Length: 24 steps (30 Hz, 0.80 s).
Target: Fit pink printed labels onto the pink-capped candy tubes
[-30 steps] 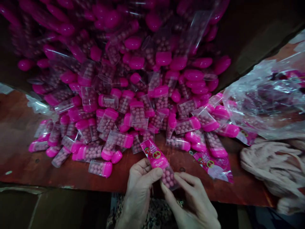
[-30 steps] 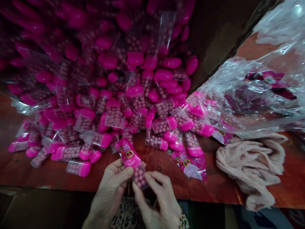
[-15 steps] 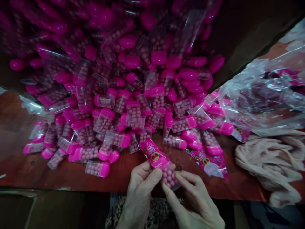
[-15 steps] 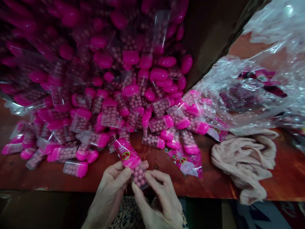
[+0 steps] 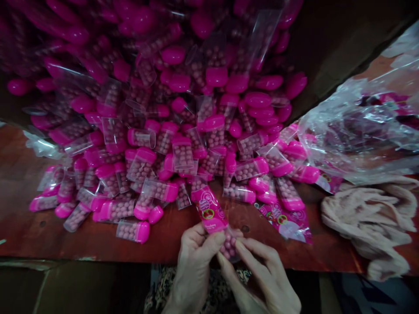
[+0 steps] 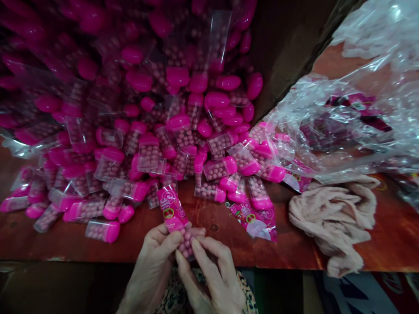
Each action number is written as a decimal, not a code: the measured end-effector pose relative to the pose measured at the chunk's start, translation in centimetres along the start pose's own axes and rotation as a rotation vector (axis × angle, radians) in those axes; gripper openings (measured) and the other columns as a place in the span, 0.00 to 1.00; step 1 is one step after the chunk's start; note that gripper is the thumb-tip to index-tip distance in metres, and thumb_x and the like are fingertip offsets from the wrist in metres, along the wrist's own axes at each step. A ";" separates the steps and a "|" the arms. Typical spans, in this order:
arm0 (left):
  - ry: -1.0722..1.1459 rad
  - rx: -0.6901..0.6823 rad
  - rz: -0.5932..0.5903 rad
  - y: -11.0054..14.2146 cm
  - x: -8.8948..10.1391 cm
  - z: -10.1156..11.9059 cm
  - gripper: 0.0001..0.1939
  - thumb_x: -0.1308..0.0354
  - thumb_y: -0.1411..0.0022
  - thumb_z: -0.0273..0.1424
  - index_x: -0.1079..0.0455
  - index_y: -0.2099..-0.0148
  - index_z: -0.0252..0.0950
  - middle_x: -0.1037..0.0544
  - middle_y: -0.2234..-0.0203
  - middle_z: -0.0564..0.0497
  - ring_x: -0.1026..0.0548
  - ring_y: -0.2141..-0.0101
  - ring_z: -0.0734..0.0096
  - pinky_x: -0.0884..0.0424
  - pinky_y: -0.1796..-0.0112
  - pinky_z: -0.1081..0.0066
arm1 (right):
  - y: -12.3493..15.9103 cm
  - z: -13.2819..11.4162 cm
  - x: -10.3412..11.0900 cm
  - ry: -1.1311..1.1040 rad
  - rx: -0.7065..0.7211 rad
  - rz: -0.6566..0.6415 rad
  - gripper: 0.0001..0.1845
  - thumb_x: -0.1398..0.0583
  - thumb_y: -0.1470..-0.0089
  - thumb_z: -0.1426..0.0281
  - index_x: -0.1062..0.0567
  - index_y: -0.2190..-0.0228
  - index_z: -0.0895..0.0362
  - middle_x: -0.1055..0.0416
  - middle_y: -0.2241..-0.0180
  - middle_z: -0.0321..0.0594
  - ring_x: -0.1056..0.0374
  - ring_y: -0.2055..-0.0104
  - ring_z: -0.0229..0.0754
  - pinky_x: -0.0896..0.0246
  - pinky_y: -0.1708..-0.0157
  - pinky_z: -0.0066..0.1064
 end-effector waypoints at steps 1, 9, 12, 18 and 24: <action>0.005 -0.010 0.004 0.0 0.1 0.1 0.09 0.34 0.50 0.32 0.22 0.67 0.30 0.18 0.70 0.41 0.22 0.70 0.63 0.28 0.64 0.67 | -0.1 0.0 -0.1 -0.014 0.000 -0.006 0.23 0.34 0.54 0.79 0.26 0.54 0.52 0.28 0.62 0.39 0.27 0.66 0.38 0.25 0.70 0.28; 0.061 -0.026 0.015 -0.5 0.5 1.0 0.11 0.34 0.49 0.35 0.22 0.66 0.31 0.18 0.72 0.42 0.21 0.66 0.61 0.28 0.60 0.65 | -0.6 0.7 -0.7 -0.226 -0.119 -0.048 0.19 0.34 0.54 0.79 0.24 0.58 0.55 0.29 0.66 0.39 0.29 0.67 0.38 0.27 0.72 0.29; 0.047 -0.002 0.027 -0.3 0.0 0.0 0.09 0.35 0.47 0.32 0.22 0.65 0.32 0.18 0.72 0.43 0.22 0.67 0.63 0.28 0.62 0.67 | -0.4 0.7 -0.7 -0.166 -0.103 0.003 0.19 0.34 0.54 0.78 0.24 0.58 0.54 0.28 0.65 0.38 0.28 0.68 0.38 0.27 0.72 0.27; 0.024 0.015 -0.003 -0.1 -0.4 -0.4 0.11 0.34 0.49 0.34 0.21 0.66 0.31 0.19 0.74 0.44 0.24 0.73 0.69 0.29 0.66 0.71 | -0.3 0.6 -0.4 -0.059 -0.061 0.030 0.17 0.35 0.50 0.73 0.25 0.56 0.52 0.28 0.65 0.39 0.28 0.68 0.39 0.26 0.72 0.29; 0.039 0.045 0.005 -0.2 0.1 0.3 0.12 0.34 0.50 0.36 0.22 0.70 0.31 0.21 0.77 0.46 0.27 0.76 0.74 0.31 0.70 0.75 | -0.3 1.2 -0.1 -0.051 0.046 -0.069 0.21 0.33 0.52 0.67 0.28 0.54 0.55 0.30 0.64 0.41 0.30 0.65 0.40 0.27 0.68 0.31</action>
Point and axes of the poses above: each hand's wrist, its own y-axis away from the middle knuckle, its own x-axis out of the back of the hand, z = x × y, the point moved 4 cm from there along -y, towards the middle knuckle
